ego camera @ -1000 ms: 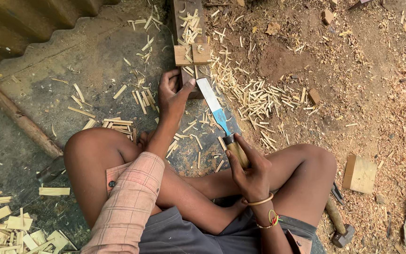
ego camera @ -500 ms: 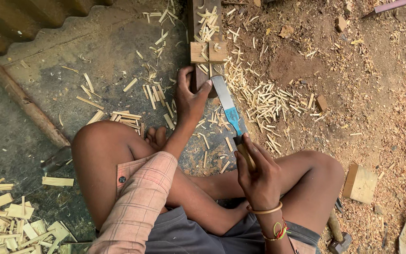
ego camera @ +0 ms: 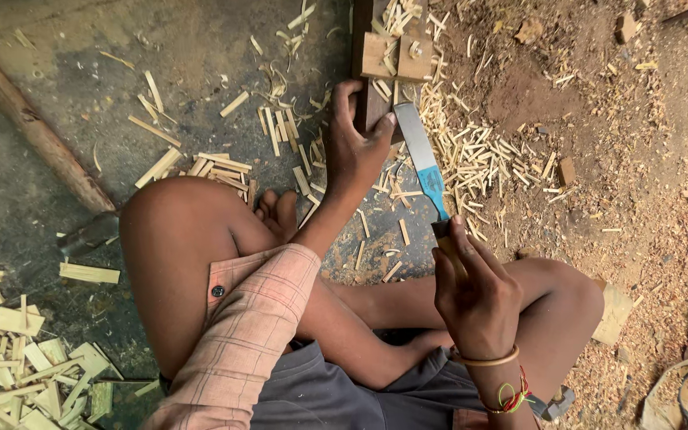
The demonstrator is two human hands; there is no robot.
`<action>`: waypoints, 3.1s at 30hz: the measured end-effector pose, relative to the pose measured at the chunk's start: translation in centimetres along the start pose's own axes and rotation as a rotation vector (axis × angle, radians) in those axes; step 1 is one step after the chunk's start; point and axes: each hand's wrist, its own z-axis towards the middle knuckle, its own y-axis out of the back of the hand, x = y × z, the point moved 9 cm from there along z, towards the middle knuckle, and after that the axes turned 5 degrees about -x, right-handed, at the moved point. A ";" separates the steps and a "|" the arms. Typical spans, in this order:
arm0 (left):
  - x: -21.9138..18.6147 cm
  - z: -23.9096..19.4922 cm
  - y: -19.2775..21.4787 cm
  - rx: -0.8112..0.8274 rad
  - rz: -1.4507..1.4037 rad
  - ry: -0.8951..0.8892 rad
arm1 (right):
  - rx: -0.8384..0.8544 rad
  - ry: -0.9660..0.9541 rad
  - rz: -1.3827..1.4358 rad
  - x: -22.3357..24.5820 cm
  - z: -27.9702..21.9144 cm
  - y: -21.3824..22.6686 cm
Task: The person sits cross-legged on the ground and uses a chisel to carve a small rectangular piece of wood. They repeatedly shave thin strips from the wood, occasionally pausing to inspect the piece or clear shavings.
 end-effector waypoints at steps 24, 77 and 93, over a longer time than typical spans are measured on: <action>-1.0 0.1 0.2 0.006 -0.007 0.070 | -0.086 -0.113 0.199 0.7 -0.6 1.4; -7.5 -0.7 1.4 -0.142 0.453 -0.366 | -0.169 -0.573 0.571 -8.6 -11.4 -2.3; -9.7 -2.0 -0.7 0.510 -0.405 -0.063 | -0.215 -0.731 0.768 -9.4 -10.5 -2.1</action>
